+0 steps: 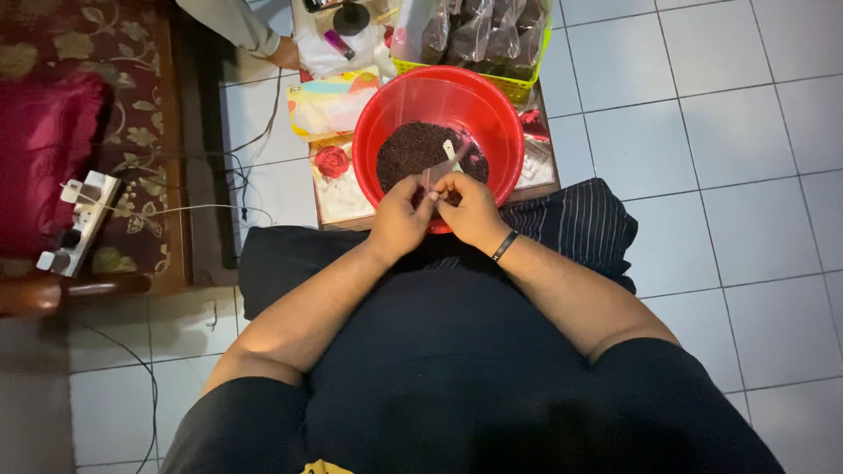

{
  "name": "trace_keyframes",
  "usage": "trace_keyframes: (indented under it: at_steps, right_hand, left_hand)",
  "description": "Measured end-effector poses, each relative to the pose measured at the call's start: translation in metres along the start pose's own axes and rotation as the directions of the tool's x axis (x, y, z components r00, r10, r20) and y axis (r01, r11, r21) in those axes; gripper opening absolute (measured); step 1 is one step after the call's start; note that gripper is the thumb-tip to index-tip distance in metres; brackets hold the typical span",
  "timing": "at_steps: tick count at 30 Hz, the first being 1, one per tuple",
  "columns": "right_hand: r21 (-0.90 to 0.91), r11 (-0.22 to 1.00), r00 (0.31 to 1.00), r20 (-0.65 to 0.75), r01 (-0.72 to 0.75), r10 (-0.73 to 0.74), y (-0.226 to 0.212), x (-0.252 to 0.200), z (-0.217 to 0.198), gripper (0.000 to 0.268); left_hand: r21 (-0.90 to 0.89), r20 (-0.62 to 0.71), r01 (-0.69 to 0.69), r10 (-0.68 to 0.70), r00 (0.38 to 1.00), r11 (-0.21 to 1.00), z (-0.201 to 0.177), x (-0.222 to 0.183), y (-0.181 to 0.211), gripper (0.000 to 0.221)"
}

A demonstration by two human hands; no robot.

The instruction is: Filling small plastic bags with granular material using a spoon

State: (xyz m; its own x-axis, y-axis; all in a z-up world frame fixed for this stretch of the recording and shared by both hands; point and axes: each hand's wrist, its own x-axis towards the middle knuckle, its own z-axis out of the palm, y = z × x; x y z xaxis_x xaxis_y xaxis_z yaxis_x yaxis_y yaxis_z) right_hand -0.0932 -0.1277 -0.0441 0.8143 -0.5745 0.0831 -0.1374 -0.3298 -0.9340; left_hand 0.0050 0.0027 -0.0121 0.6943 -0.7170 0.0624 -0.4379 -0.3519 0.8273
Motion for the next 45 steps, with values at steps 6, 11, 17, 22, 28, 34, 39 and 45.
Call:
trace_keyframes:
  at_steps: [6,11,17,22,28,34,39,45]
  right_hand:
    - [0.126,0.990,0.998,0.007,-0.067,0.067,0.013,0.001,0.002,0.012]
    - [0.249,0.959,0.989,0.094,-0.137,0.117,0.011,-0.004,0.001,0.017]
    - [0.045,0.995,0.989,0.125,-0.088,0.082,0.004,-0.008,0.005,0.022]
    - [0.125,0.990,0.990,0.130,-0.069,0.053,0.001,-0.010,0.008,0.029]
    - [-0.007,1.000,0.994,0.109,0.013,-0.012,-0.009,-0.012,0.000,0.030]
    - [-0.028,0.998,0.998,0.038,0.055,-0.053,-0.020,-0.012,-0.005,0.025]
    - [-0.046,0.996,0.994,0.076,0.076,-0.072,-0.021,-0.016,-0.002,0.038]
    - [-0.131,0.984,0.992,0.072,0.117,-0.108,-0.026,-0.012,-0.010,0.023]
  left_hand:
    - [-0.013,-0.082,-0.116,0.115,0.990,0.993,-0.002,0.000,-0.010,0.014]
    - [-0.094,-0.108,-0.033,0.023,0.994,0.995,0.007,-0.004,-0.028,0.017]
    - [-0.227,-0.113,-0.045,0.020,0.993,0.973,0.009,-0.008,-0.021,0.018]
    - [-0.271,-0.054,0.058,-0.076,0.996,0.961,0.013,-0.008,-0.026,0.020]
    - [-0.268,0.013,0.201,-0.205,0.979,0.942,0.012,-0.012,-0.017,0.021]
    - [-0.217,-0.020,0.199,-0.208,0.978,0.956,0.007,-0.013,-0.015,0.019]
    - [-0.222,-0.028,0.238,-0.250,0.968,0.946,0.006,-0.011,-0.015,0.018]
    - [-0.182,-0.035,0.246,-0.257,0.966,0.952,0.005,-0.014,-0.003,0.020]
